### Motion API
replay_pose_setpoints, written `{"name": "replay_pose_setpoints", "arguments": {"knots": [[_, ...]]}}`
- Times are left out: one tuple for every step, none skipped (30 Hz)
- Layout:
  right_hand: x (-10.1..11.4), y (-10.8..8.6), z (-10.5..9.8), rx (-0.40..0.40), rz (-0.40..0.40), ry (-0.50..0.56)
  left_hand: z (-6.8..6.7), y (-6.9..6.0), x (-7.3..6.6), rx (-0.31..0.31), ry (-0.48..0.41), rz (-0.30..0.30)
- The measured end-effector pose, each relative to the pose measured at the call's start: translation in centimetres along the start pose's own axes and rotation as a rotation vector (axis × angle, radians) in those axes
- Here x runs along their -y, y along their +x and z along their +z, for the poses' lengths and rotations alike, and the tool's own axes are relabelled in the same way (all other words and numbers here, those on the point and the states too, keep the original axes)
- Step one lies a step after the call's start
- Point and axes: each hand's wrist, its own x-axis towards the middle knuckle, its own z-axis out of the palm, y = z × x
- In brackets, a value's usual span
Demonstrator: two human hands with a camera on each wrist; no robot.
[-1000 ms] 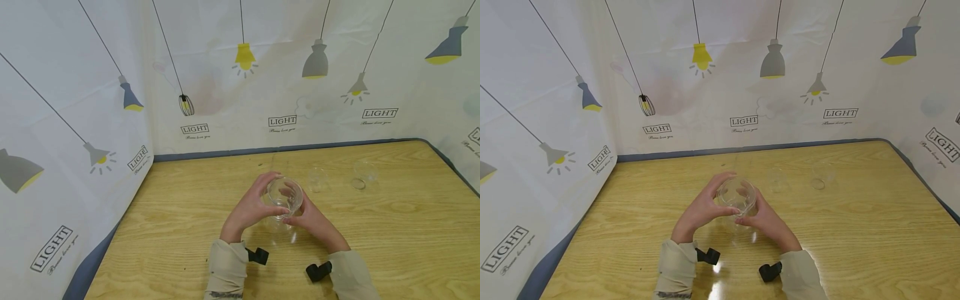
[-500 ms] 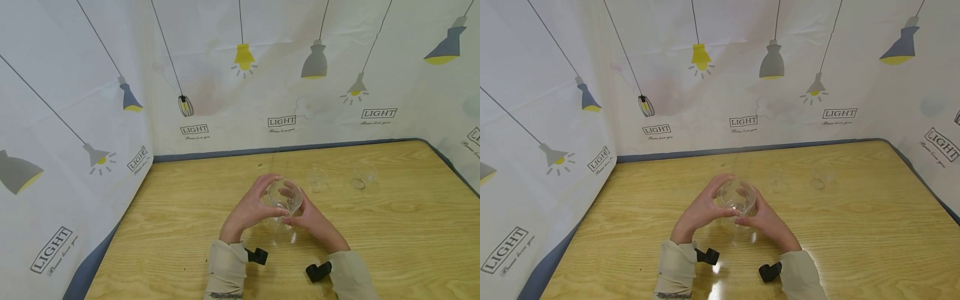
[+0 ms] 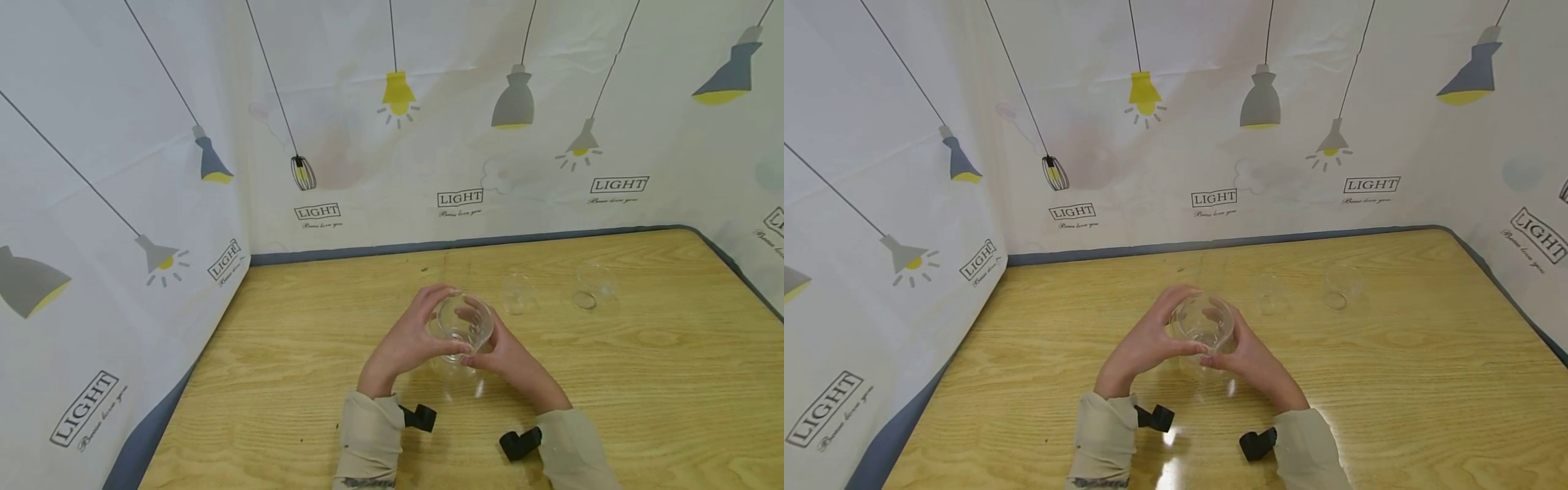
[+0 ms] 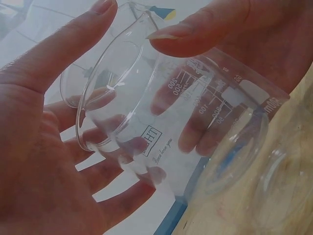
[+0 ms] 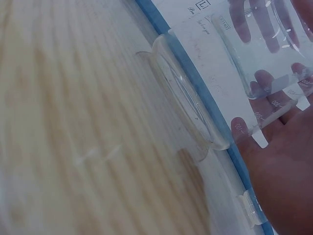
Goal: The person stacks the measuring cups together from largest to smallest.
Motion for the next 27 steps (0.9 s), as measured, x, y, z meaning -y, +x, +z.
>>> {"name": "replay_pose_setpoints", "arguments": {"knots": [[0.3, 0.0, 0.0, 0.002, -0.001, 0.002, 0.0, 0.0, 0.0, 0.001, 0.004, 0.003], [0.6, -0.1, 0.1, 0.001, 0.001, 0.003, 0.0, 0.0, 0.0, 0.002, 0.007, 0.004], [0.9, -0.1, 0.2, 0.001, 0.001, 0.002, 0.0, 0.0, 0.0, 0.003, 0.009, 0.005], [1.1, -0.2, 0.2, 0.000, 0.002, 0.002, 0.0, 0.0, 0.0, 0.004, 0.012, 0.005], [1.4, -0.2, 0.2, -0.003, 0.005, -0.002, 0.0, 0.0, 0.0, 0.005, 0.014, 0.005], [1.5, -0.2, 0.3, -0.003, 0.006, -0.007, 0.0, 0.0, 0.0, 0.006, 0.014, 0.002], [1.7, -0.3, 0.3, -0.001, 0.004, -0.013, 0.0, 0.0, 0.0, 0.006, 0.014, 0.001], [1.7, -0.3, 0.3, -0.001, 0.006, -0.015, 0.0, 0.0, 0.0, 0.007, 0.012, 0.000], [1.8, -0.3, 0.3, -0.001, 0.007, -0.016, 0.0, 0.0, 0.0, 0.008, 0.011, -0.002], [1.8, -0.3, 0.3, -0.004, 0.009, -0.016, 0.0, 0.0, 0.0, 0.008, 0.011, -0.003], [1.8, -0.3, 0.3, -0.006, 0.012, -0.019, 0.0, 0.0, 0.0, 0.009, 0.007, -0.006], [1.8, -0.3, 0.4, -0.008, 0.014, -0.020, 0.0, 0.0, 0.0, 0.010, 0.004, -0.008], [1.7, -0.3, 0.4, -0.008, 0.014, -0.025, 0.0, 0.0, 0.0, 0.010, 0.001, -0.009], [1.7, -0.2, 0.4, -0.012, 0.018, -0.024, 0.0, 0.0, 0.0, 0.011, -0.002, -0.012], [1.7, -0.2, 0.4, -0.015, 0.021, -0.024, 0.0, 0.0, 0.0, 0.011, -0.004, -0.013], [1.7, -0.2, 0.4, -0.017, 0.023, -0.026, 0.0, 0.0, 0.0, 0.011, -0.008, -0.014], [1.7, -0.2, 0.4, -0.018, 0.025, -0.025, 0.0, 0.0, 0.1, 0.011, -0.012, -0.014], [1.7, -0.2, 0.4, -0.018, 0.027, -0.024, 0.0, 0.0, 0.1, 0.012, -0.013, -0.014], [1.7, -0.2, 0.4, -0.017, 0.027, -0.023, 0.0, 0.0, 0.1, 0.012, -0.014, -0.014], [1.7, -0.2, 0.4, -0.017, 0.028, -0.022, 0.0, 0.0, 0.1, 0.013, -0.014, -0.013], [1.7, -0.2, 0.4, -0.018, 0.031, -0.021, 0.0, 0.0, 0.2, 0.014, -0.013, -0.010], [1.8, -0.2, 0.4, -0.018, 0.033, -0.019, 0.0, 0.0, 0.2, 0.016, -0.011, -0.009], [1.8, -0.2, 0.4, -0.019, 0.034, -0.017, 0.0, 0.0, 0.2, 0.017, -0.007, -0.009], [1.8, -0.2, 0.4, -0.020, 0.036, -0.015, 0.0, 0.0, 0.2, 0.020, -0.004, -0.009], [1.8, -0.2, 0.4, -0.020, 0.036, -0.013, 0.0, 0.0, 0.1, 0.023, -0.001, -0.010], [1.9, -0.3, 0.4, -0.020, 0.036, -0.011, -0.1, 0.0, 0.1, 0.025, 0.001, -0.011], [1.9, -0.3, 0.4, -0.022, 0.041, -0.005, -0.1, 0.0, 0.1, 0.026, 0.003, -0.014]]}}
